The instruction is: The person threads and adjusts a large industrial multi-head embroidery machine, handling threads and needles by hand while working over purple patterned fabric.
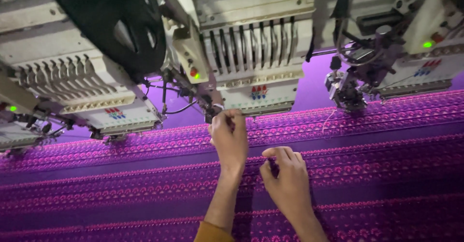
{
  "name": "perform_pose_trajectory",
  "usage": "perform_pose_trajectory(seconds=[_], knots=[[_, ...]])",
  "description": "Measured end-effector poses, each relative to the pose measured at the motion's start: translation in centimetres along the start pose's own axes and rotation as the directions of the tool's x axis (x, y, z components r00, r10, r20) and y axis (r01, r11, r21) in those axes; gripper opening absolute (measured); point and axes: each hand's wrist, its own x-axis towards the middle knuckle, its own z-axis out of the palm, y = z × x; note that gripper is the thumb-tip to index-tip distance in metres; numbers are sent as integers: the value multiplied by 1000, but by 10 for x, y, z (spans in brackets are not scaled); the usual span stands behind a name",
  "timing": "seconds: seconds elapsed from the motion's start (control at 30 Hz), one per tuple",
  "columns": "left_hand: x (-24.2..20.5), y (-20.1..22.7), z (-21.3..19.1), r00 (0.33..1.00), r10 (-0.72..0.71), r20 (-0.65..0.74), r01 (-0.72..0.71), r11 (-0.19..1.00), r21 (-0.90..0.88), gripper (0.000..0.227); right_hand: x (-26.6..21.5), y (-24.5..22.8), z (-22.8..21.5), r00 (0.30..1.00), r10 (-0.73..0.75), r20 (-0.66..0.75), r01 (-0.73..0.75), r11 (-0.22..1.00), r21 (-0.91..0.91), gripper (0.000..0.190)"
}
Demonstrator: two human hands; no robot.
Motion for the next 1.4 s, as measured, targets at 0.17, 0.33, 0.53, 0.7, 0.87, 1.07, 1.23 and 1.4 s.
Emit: perform_pose_trajectory(seconds=[0.17, 0.33, 0.53, 0.7, 0.87, 1.07, 1.23, 1.4], knots=[[-17, 22, -10, 997, 23, 69, -4, 964, -265, 31, 0, 4, -2, 1000, 5, -23, -5, 1000, 30, 14], [-53, 11, 17, 987, 157, -36, -160, 980, -117, 20, 0, 10, -12, 991, 57, -125, -30, 977, 209, 14], [-81, 16, 84, 961, 182, 207, -200, 978, 65, 17, -14, 35, -51, 843, 382, -379, -249, 901, 354, 18], [-87, 27, 155, 898, 185, 400, -361, 828, 429, 28, -25, 93, -104, 828, 306, -470, -279, 952, 128, 17], [-85, 34, 204, 912, 249, 327, -410, 605, 682, 23, -27, 121, -123, 876, 154, -457, -119, 987, 105, 13], [-83, 54, 216, 924, -105, 367, -149, 785, 601, 22, -28, 118, -126, 856, 228, -464, -187, 973, 132, 14], [-73, 86, 194, 820, -300, 487, 152, 935, 319, 23, -26, 115, -128, 847, 215, -486, -172, 976, 133, 14], [-80, 61, 202, 832, -263, 489, 163, 958, 238, 32, -24, 115, -127, 849, 235, -473, -187, 971, 147, 12]])
